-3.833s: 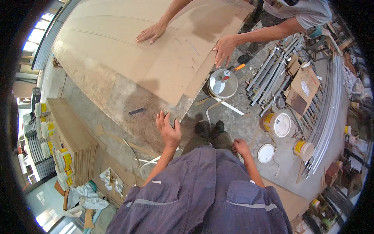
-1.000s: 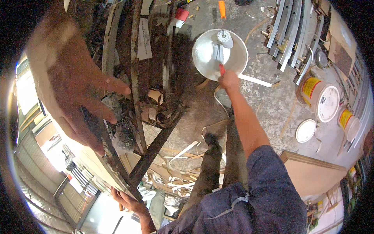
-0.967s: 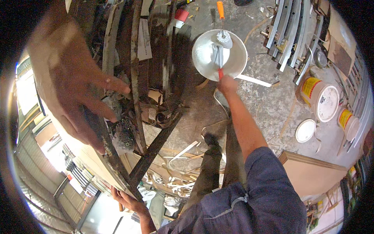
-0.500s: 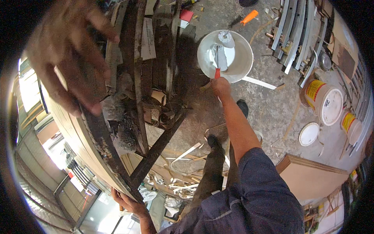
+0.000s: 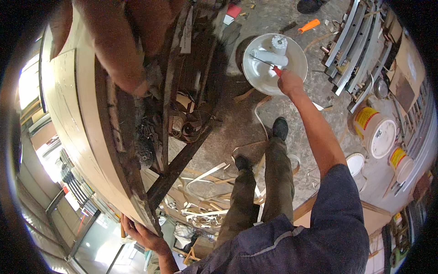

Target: The person walks through a workshop carrying a thermos, then places it on a workbench. They position a large wooden board on the bench and use a paint roller to apply a clear finish to the board's surface.

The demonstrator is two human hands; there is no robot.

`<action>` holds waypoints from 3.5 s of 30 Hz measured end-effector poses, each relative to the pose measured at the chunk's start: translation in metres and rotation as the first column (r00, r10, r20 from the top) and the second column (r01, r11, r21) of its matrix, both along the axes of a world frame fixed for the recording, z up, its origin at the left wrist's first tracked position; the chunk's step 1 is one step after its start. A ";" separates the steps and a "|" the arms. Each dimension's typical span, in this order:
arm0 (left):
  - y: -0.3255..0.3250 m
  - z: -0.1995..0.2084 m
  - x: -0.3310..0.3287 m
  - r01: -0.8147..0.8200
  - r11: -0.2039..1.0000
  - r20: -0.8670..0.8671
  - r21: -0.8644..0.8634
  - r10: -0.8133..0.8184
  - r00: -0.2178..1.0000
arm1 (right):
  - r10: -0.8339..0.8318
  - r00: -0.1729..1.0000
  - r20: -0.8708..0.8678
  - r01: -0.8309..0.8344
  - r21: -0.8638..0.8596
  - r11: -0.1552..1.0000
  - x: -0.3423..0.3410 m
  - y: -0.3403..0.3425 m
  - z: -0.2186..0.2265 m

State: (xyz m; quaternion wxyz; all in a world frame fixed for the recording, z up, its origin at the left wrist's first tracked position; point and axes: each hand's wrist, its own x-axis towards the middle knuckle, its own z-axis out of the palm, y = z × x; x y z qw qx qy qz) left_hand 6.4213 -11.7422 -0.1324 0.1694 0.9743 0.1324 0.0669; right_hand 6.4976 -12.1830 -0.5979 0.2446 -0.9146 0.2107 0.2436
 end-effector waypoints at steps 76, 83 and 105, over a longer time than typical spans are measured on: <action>0.000 0.005 0.005 0.033 0.999 -0.046 0.027 -0.032 0.998 | 0.067 0.997 0.043 -0.074 0.172 0.982 0.020 -0.031 -0.021; 0.004 0.002 0.001 0.021 1.000 -0.003 0.005 -0.021 1.000 | 0.167 0.957 -0.238 -0.144 0.111 0.983 -0.012 0.013 -0.042; -0.002 0.008 0.001 0.061 0.996 -0.031 0.063 -0.059 0.998 | -0.374 0.719 -0.586 0.684 0.497 0.535 -0.021 -0.034 0.008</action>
